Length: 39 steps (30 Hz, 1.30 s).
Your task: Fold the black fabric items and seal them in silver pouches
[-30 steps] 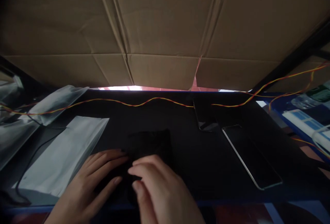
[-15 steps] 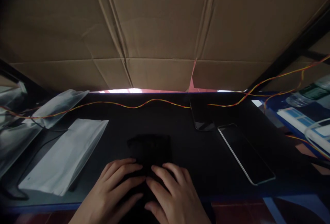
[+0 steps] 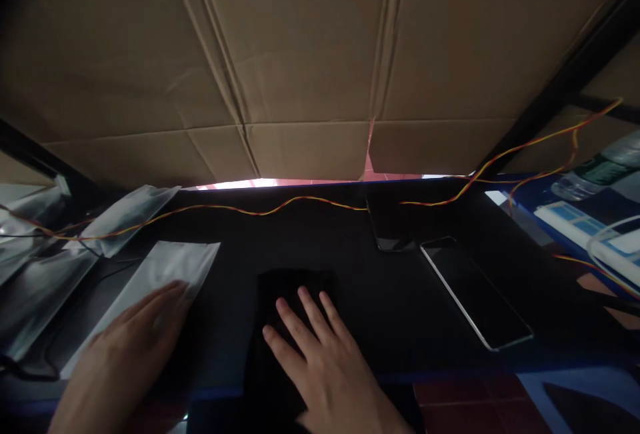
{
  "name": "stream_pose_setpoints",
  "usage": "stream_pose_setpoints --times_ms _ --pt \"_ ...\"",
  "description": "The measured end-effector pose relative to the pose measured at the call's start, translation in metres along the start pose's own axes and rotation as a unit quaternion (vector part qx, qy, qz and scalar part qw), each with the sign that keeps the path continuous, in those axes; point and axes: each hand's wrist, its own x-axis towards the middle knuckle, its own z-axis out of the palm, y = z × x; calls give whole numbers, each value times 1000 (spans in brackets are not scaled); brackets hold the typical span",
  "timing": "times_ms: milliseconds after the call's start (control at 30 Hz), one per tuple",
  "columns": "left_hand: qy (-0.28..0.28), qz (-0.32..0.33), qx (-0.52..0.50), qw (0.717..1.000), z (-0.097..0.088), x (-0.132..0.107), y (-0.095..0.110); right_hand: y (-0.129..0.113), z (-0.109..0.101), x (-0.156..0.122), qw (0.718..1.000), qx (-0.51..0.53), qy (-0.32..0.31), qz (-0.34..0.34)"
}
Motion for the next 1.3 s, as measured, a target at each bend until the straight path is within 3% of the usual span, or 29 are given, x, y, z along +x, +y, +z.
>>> stream_pose_setpoints --times_ms 167,267,367,467,600,833,1067,1133,1233,1300 --pt "-8 -12 -18 1000 2 -9 37 -2 -4 -15 995 2 97 -32" --pt "-35 -11 -57 998 8 -12 68 1 -13 -13 978 66 191 55" --pt "-65 4 -99 993 11 -12 97 -1 -21 -3 926 114 317 171" --pt "-89 24 -142 986 11 -10 121 -8 -22 8 906 103 374 170" --pt "-92 42 -197 975 13 -6 132 -17 -11 14 951 41 294 89" --pt "41 8 -237 971 19 -15 118 -11 2 9 982 -2 181 55" --pt "-32 91 -256 962 12 -12 121 -2 -18 23 988 -20 88 -126" --pt "-48 96 -265 958 9 -13 122 -8 -21 30 994 -20 62 -91" --pt "-68 91 -282 953 5 -14 124 -23 -21 41 997 -32 53 55" --pt "-62 90 -272 956 5 -15 123 -31 -19 46 991 -42 59 109"
